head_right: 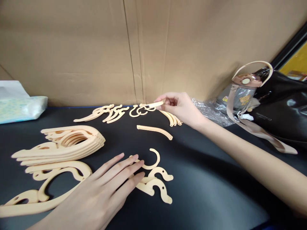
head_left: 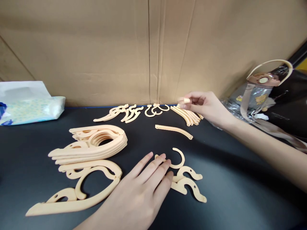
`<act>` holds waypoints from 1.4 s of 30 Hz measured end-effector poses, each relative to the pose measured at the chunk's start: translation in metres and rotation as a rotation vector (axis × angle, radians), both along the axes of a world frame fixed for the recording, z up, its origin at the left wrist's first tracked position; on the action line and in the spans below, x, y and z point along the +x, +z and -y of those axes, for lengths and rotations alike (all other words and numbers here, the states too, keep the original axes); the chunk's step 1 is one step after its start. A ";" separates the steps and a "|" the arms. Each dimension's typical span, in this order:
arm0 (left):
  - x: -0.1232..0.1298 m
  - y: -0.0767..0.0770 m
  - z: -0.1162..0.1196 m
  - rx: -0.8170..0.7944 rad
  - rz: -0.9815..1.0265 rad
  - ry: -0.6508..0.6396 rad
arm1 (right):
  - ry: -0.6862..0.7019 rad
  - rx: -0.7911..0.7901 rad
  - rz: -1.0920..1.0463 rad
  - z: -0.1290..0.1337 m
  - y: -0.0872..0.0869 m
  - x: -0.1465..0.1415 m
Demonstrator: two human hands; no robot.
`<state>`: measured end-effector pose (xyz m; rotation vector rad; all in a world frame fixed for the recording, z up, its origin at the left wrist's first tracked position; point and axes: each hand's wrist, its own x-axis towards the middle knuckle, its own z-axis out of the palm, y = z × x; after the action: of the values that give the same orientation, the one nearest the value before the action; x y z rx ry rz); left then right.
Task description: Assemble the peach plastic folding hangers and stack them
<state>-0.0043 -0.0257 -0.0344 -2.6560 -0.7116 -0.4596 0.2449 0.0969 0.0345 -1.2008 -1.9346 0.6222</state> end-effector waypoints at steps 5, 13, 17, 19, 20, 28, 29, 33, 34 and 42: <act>0.000 0.000 0.001 0.006 0.001 -0.015 | 0.153 -0.208 -0.189 -0.005 -0.006 0.004; -0.002 0.002 0.001 0.025 0.004 -0.016 | 0.174 -0.208 0.037 -0.012 -0.018 0.006; -0.001 0.002 0.002 0.013 0.000 -0.002 | 0.072 -0.010 0.323 -0.008 -0.029 0.000; -0.001 0.003 0.002 0.011 -0.002 0.000 | 0.043 0.048 0.378 -0.004 -0.034 -0.005; 0.000 0.003 0.002 0.008 -0.005 0.001 | 0.030 0.075 0.407 -0.003 -0.036 -0.007; 0.000 0.001 0.001 0.005 0.001 0.004 | 0.025 0.122 0.557 0.004 -0.042 -0.015; 0.000 0.000 0.001 0.000 0.003 0.003 | 0.031 0.116 0.569 0.005 -0.042 -0.015; 0.000 0.001 0.002 -0.016 0.016 -0.008 | 0.068 0.096 0.600 0.009 -0.038 -0.016; 0.000 0.001 0.001 -0.017 0.016 -0.004 | 0.081 0.091 0.606 0.010 -0.037 -0.016; 0.000 0.002 0.001 -0.021 0.003 -0.018 | 0.265 0.090 0.572 0.013 -0.037 -0.017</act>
<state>-0.0045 -0.0266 -0.0324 -2.6838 -0.6976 -0.4635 0.2277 0.0836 -0.0028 -1.1561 -2.6009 0.3338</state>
